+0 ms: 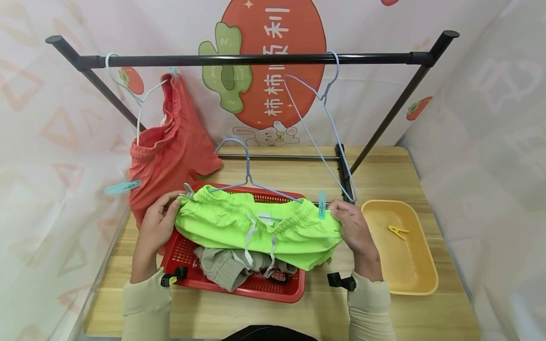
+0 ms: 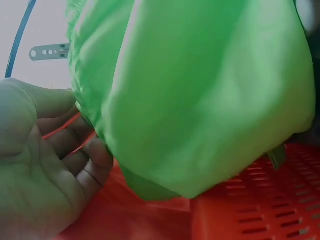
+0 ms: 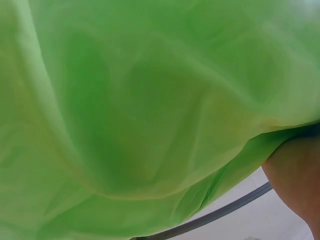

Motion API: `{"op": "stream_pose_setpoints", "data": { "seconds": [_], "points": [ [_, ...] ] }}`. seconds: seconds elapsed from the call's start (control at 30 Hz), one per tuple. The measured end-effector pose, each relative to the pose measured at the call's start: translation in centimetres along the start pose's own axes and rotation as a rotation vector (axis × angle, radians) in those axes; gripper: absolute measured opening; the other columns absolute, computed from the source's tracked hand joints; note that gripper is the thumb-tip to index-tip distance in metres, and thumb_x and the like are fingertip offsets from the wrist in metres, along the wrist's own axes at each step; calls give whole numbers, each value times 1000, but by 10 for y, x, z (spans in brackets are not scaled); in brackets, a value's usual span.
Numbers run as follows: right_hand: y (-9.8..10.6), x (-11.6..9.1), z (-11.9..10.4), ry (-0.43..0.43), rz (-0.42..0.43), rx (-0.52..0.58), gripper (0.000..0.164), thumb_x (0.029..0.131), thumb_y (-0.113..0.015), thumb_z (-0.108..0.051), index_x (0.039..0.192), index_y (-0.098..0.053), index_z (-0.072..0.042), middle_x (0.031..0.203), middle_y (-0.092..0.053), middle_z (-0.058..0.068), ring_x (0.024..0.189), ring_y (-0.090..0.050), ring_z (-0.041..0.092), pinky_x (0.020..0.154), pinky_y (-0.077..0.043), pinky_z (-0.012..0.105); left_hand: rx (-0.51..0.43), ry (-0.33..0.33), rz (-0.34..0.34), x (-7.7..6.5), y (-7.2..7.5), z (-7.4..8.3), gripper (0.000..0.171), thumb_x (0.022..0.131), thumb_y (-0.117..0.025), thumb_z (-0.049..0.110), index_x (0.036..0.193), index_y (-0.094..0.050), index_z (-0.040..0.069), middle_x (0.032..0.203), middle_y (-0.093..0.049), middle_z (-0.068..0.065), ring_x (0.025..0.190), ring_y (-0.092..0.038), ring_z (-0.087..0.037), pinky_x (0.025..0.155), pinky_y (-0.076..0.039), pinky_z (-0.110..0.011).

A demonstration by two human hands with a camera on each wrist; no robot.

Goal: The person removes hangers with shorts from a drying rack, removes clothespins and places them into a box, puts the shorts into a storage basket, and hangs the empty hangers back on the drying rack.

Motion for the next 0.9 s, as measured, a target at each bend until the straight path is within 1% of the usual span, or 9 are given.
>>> {"op": "stream_pose_setpoints", "data": {
  "seconds": [0.1, 0.23, 0.33, 0.4, 0.5, 0.6, 0.73, 0.8, 0.9],
  "points": [
    [2, 0, -2, 3, 14, -20, 35, 98, -31, 14, 76, -55, 4, 69, -51, 3, 54, -48, 9, 46, -38, 23, 29, -11, 37, -1, 2, -1, 24, 108, -53, 7, 126, -66, -3, 115, -67, -17, 87, -56, -21, 72, -43, -18],
    [5, 0, -2, -14, 42, -78, 33, 98, -36, 14, 77, -58, 4, 72, -53, 3, 59, -49, 11, 50, -39, 23, 100, -35, 102, -4, 5, 0, 19, 104, -60, 2, 119, -70, -3, 107, -70, -16, 79, -58, -21, 69, -42, -17],
    [6, 0, -2, -18, 20, -147, 29, 100, -40, 14, 80, -59, 4, 76, -55, 3, 63, -49, 11, 53, -40, 23, 137, -58, 167, -7, 9, 3, 19, 100, -64, -1, 116, -75, -2, 103, -74, -15, 74, -65, -25, 65, -44, -13],
    [6, 0, -1, -30, 5, -200, 27, 101, -43, 12, 82, -61, 3, 77, -55, 3, 64, -50, 12, 55, -41, 23, 146, -59, 201, -10, 12, 4, 20, 99, -66, -1, 116, -77, 0, 100, -76, -15, 69, -68, -28, 61, -45, -12],
    [8, 0, 1, -60, -14, -272, 25, 104, -47, 8, 85, -62, 0, 76, -54, 3, 64, -49, 13, 56, -42, 25, 132, -39, 219, -12, 15, 4, 20, 98, -67, -1, 116, -78, 1, 98, -76, -16, 66, -70, -29, 57, -45, -13],
    [10, 2, 2, -95, -27, -326, 24, 106, -50, 3, 88, -64, -3, 77, -54, 4, 64, -50, 15, 57, -43, 26, 119, -11, 216, -13, 16, 2, 20, 99, -67, 0, 116, -78, 1, 99, -76, -16, 67, -70, -28, 54, -45, -14],
    [12, 4, 4, -141, -75, -381, 19, 107, -52, -1, 95, -66, -1, 83, -58, 8, 69, -52, 16, 62, -45, 26, 141, 1, 219, -15, 18, 3, 20, 99, -67, 1, 117, -77, 1, 100, -76, -16, 68, -71, -29, 55, -45, -13],
    [14, 5, 5, -171, -95, -411, 18, 108, -52, -5, 101, -68, 0, 89, -61, 10, 75, -55, 16, 66, -47, 25, 154, -2, 224, -16, 18, 6, 21, 99, -67, 1, 117, -77, 1, 101, -76, -16, 68, -72, -30, 56, -46, -12],
    [16, 8, 6, -221, -108, -468, 21, 109, -52, -13, 113, -69, -1, 104, -67, 11, 88, -59, 15, 74, -48, 22, 161, 0, 232, -17, 19, 9, 21, 99, -67, 0, 117, -77, 1, 102, -76, -17, 69, -72, -32, 57, -46, -11]
  ]
}}
Point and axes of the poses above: each hand's wrist, its own x-axis towards the middle knuckle, its own y-axis out of the back of the hand, z = x × y, the point moved 8 cm from there along x, towards the middle knuckle
